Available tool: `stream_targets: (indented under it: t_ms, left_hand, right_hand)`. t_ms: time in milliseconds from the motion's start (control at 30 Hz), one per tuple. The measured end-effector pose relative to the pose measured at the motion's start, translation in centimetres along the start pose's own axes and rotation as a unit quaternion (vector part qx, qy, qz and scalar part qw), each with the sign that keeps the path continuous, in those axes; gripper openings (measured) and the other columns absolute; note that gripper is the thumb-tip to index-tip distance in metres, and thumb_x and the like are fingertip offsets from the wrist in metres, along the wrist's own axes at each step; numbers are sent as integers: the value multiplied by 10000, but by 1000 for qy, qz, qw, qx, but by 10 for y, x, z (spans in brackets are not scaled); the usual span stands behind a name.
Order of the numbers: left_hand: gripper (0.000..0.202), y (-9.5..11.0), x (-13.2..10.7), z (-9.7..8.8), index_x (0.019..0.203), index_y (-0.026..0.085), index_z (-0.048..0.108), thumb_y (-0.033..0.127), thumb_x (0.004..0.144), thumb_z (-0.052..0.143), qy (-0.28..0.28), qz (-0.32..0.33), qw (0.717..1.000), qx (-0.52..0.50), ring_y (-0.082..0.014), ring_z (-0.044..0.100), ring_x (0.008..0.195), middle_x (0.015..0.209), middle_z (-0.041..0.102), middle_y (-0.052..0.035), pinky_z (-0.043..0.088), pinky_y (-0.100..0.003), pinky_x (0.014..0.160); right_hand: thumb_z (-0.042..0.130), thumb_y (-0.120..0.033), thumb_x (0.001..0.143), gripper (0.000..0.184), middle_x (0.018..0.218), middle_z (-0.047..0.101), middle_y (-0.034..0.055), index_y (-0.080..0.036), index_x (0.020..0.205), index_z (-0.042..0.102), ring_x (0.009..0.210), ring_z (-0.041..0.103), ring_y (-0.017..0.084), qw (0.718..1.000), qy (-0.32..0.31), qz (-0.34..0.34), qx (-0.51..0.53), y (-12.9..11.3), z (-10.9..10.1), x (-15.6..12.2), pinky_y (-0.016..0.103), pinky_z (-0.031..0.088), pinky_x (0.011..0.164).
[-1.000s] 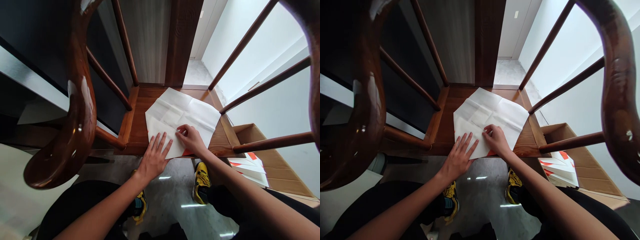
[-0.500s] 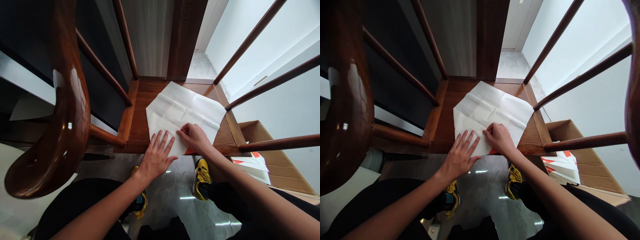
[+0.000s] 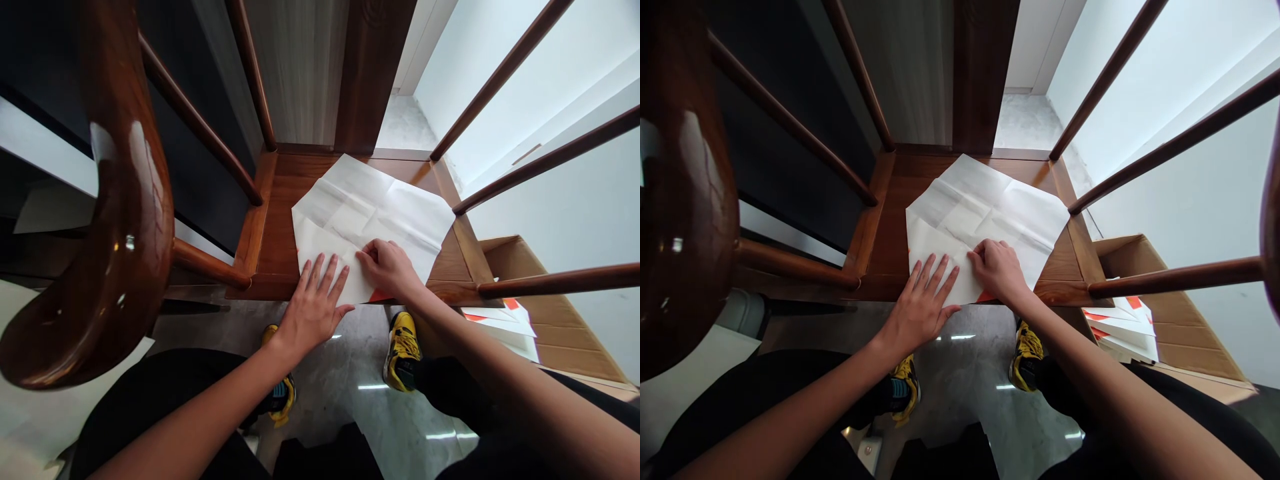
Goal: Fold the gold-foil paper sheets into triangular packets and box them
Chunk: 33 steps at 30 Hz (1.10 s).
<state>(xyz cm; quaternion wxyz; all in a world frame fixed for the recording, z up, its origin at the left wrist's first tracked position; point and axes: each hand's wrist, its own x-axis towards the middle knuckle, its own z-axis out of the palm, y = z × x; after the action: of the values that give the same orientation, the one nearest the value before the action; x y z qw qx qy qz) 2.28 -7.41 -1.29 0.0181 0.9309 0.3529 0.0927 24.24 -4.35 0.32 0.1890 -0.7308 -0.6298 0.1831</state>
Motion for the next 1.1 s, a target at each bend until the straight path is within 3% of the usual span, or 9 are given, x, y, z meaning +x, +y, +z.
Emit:
stream_targets:
  t_ms: [333, 600, 767, 933, 1033, 1100]
  left_hand:
    - [716, -2, 2, -2, 1678, 121, 268, 492, 1086, 420, -6, -2, 1000, -15, -412, 137, 1632, 1756, 200, -194, 196, -610, 1326]
    - [639, -6, 4, -2, 1675, 143, 287, 355, 1089, 430, 5, -10, 999, -31, -379, 128, 1641, 1761, 207, -159, 197, -596, 1329]
    - [611, -12, 9, -1, 1676, 156, 297, 327, 1097, 396, 1, -29, 999, -27, -368, 158, 1638, 1766, 215, -133, 191, -573, 1337]
    - [592, -20, 16, -6, 1682, 186, 290, 318, 1108, 355, -13, -49, 999, -17, -336, 183, 1639, 1766, 229, -102, 187, -543, 1344]
    - [593, -26, 21, -10, 1686, 196, 278, 322, 1111, 346, -21, -62, 998, -16, -318, 175, 1643, 1769, 222, -91, 174, -529, 1350]
    - [592, -29, 23, -12, 1687, 200, 277, 326, 1112, 343, -27, -61, 998, -22, -315, 166, 1645, 1772, 207, -86, 170, -533, 1350]
  right_hand:
    - [569, -380, 967, 192, 834, 715, 79, -270, 812, 549, 918, 615, 321, 1000, 14, 3, 2, 1, 3, 1, 461, 459, 844]
    - [574, -375, 991, 173, 832, 700, 79, -261, 862, 568, 924, 603, 324, 1000, 20, 1, -18, -3, 4, 1, 456, 455, 846]
    - [424, -271, 1056, 238, 1002, 703, 132, -220, 1023, 654, 977, 585, 325, 985, 84, -99, -117, -19, 9, 0, 468, 457, 874]
    - [360, -226, 1073, 357, 1136, 710, 154, -174, 1137, 708, 1022, 609, 312, 963, 69, -193, -174, -28, 10, -13, 467, 490, 905]
    - [357, -293, 1093, 454, 1453, 613, 211, -84, 1424, 586, 1310, 565, 354, 958, 45, -225, -174, -31, 16, -34, 508, 475, 1073]
    - [323, -345, 1109, 599, 1656, 412, 235, -44, 1627, 326, 1540, 373, 366, 957, 36, -227, -178, -31, 24, -48, 545, 379, 1217]
